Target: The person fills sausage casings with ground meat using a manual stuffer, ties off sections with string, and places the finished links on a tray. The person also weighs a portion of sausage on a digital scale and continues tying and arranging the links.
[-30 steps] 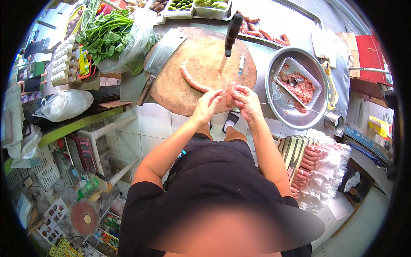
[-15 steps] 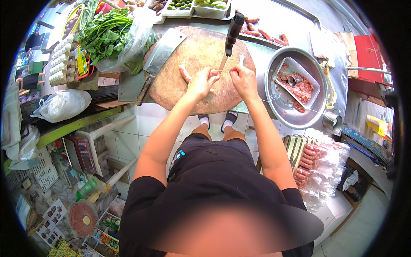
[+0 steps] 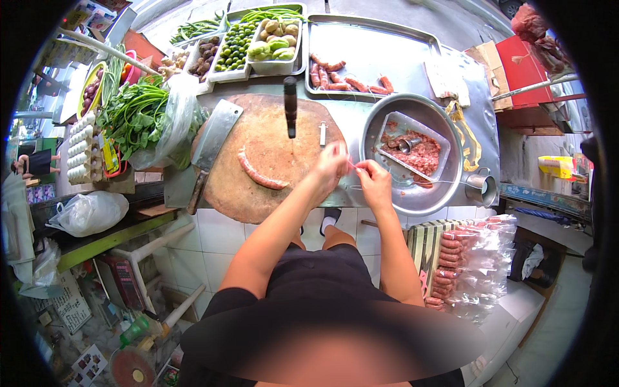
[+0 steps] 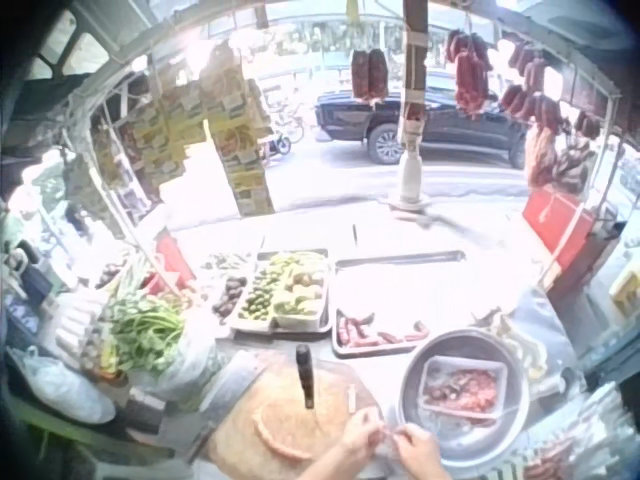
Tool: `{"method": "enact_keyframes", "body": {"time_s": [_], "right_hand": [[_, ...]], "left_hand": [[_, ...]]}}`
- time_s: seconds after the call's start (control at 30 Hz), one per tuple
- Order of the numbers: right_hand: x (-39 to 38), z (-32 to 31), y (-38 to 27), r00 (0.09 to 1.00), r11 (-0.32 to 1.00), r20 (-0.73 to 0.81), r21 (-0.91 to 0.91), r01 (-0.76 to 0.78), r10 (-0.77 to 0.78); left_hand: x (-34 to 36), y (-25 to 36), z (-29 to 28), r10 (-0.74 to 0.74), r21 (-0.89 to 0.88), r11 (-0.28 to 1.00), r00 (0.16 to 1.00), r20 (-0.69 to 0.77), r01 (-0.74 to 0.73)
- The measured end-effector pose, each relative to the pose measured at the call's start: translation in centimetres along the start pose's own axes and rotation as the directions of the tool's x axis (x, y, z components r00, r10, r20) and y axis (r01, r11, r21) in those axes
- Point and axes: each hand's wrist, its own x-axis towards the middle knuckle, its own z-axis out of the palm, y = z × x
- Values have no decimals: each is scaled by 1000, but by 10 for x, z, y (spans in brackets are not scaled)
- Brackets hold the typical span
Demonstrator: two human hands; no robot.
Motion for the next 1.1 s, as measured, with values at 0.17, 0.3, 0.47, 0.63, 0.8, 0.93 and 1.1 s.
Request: {"method": "enact_keyframes", "body": {"time_s": [0.17,0.3,0.47,0.63,0.8,0.93,1.1], "right_hand": [[-16,-41,14,990,987,-50,91,-131,135],[-21,-61,21,992,997,-97,-2,-81,80],[-10,-74,-10,923,889,-52,-294,350,-380],[-3,-67,-53,818,735,255,-358,576,-516],[-3,-46,-64,753,709,495,-328,624,-434],[-9,-32,-65,710,704,569,-294,647,-415],[-16,-25,-72,721,712,549,-292,639,-422]], "left_hand": [[141,47,16,484,132,875,821,-304,-467],[137,57,31,416,322,901,792,-446,-292],[9,2,70,261,799,496,936,238,-341],[-54,5,72,-55,605,796,994,94,-13],[-90,4,42,-139,313,942,989,43,119],[-105,5,27,-73,318,946,997,12,65],[-111,15,19,-190,388,908,981,37,162]]}}
